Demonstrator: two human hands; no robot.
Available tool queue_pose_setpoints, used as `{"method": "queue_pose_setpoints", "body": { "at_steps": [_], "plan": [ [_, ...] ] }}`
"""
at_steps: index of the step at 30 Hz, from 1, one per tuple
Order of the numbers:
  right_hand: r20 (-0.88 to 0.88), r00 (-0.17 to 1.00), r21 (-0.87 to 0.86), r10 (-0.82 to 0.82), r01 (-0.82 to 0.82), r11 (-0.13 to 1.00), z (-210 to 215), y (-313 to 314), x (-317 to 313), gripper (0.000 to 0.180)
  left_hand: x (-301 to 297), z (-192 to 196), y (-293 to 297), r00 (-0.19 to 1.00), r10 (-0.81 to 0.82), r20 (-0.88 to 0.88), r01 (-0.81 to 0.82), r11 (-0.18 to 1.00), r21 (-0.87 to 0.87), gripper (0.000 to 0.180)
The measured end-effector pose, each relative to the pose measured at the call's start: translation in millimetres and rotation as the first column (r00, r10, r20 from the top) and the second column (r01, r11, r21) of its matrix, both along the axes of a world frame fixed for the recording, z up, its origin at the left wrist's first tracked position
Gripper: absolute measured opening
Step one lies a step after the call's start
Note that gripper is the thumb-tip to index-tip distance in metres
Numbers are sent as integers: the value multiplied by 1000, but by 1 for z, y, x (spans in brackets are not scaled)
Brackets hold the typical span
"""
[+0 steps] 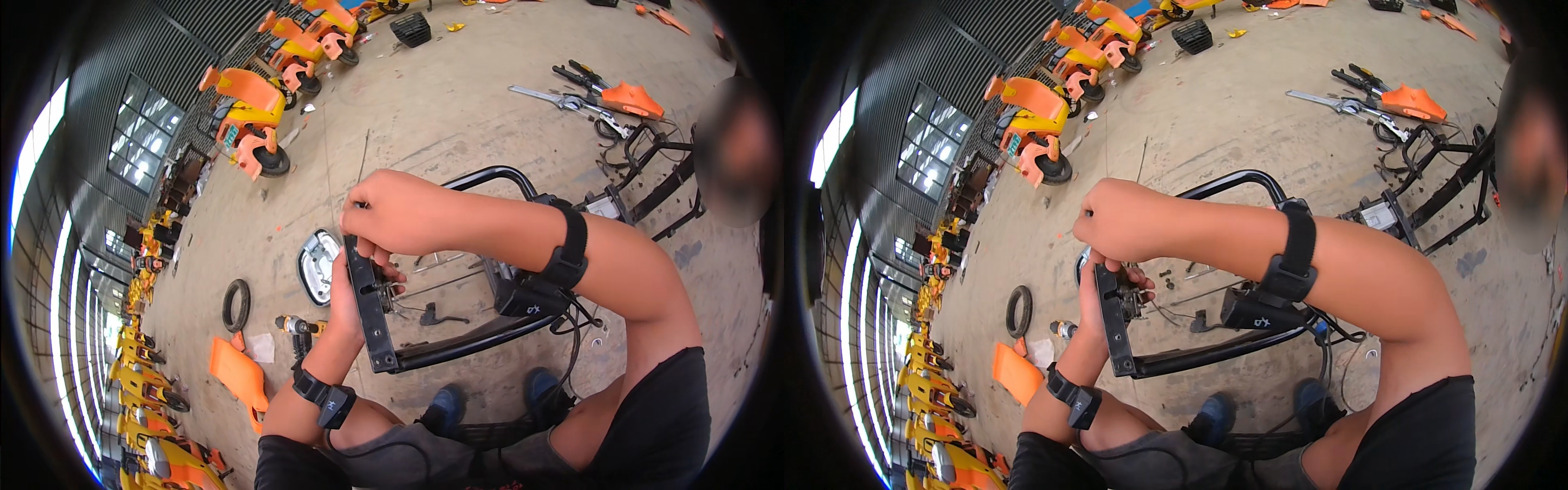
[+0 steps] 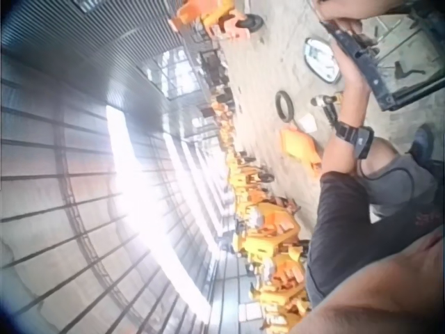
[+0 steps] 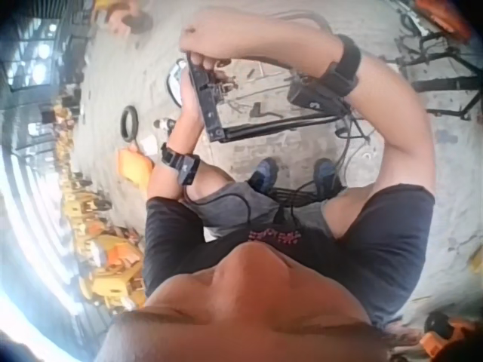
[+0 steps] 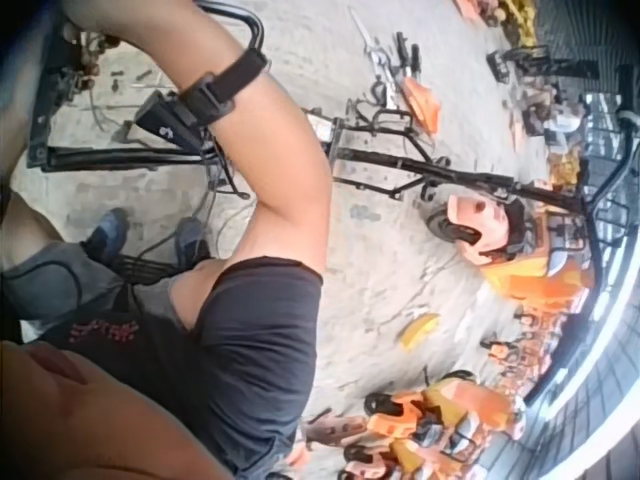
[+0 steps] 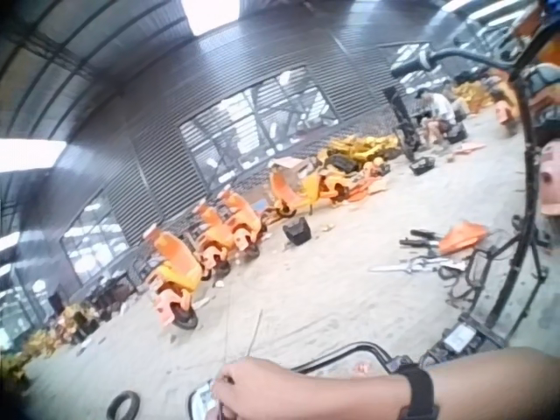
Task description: The person uses a screwdriver to tighten screws on a black metal frame, likely part of an electric scooter. They repeatedly insert and turn the screwdriver into multiple screw holes on the frame's side panel while holding the frame steady with their other hand.
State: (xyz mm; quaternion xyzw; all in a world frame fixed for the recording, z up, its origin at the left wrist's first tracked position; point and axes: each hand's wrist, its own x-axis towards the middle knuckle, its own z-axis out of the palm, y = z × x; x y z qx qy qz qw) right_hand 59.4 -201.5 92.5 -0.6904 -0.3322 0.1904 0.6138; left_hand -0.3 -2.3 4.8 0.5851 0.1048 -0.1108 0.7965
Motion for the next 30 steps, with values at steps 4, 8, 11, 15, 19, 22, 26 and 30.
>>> {"method": "queue_pose_setpoints", "body": {
  "at_steps": [4,8,11,15,19,22,26,30],
  "plan": [
    [-1,998,34,-61,61,998,1,12,6,32,-2,1,2,1000,31,-4,-31,1000,3,61],
    [12,997,20,-80,80,997,4,12,4,37,0,0,4,1000,-5,15,5,1000,0,61],
    [56,997,6,-58,58,998,2,14,1,38,1,-4,2,1000,13,-9,-13,1000,-26,59],
    [255,966,-68,-34,53,996,1,16,-8,40,1,-12,11,994,-64,89,68,997,-39,56],
    [491,868,-183,73,21,983,-1,6,-12,44,-3,-1,-5,996,34,81,-37,999,34,56],
    [501,833,-276,236,-105,955,6,-10,-24,46,0,-6,-6,963,74,261,-126,973,192,58],
    [321,781,-410,536,-396,822,1,-22,-34,41,1,-8,9,998,62,-20,-63,997,-39,65],
    [262,682,-536,682,-485,691,5,-28,-36,35,-2,3,-4,996,44,-81,-52,994,-97,72]
  ]
}}
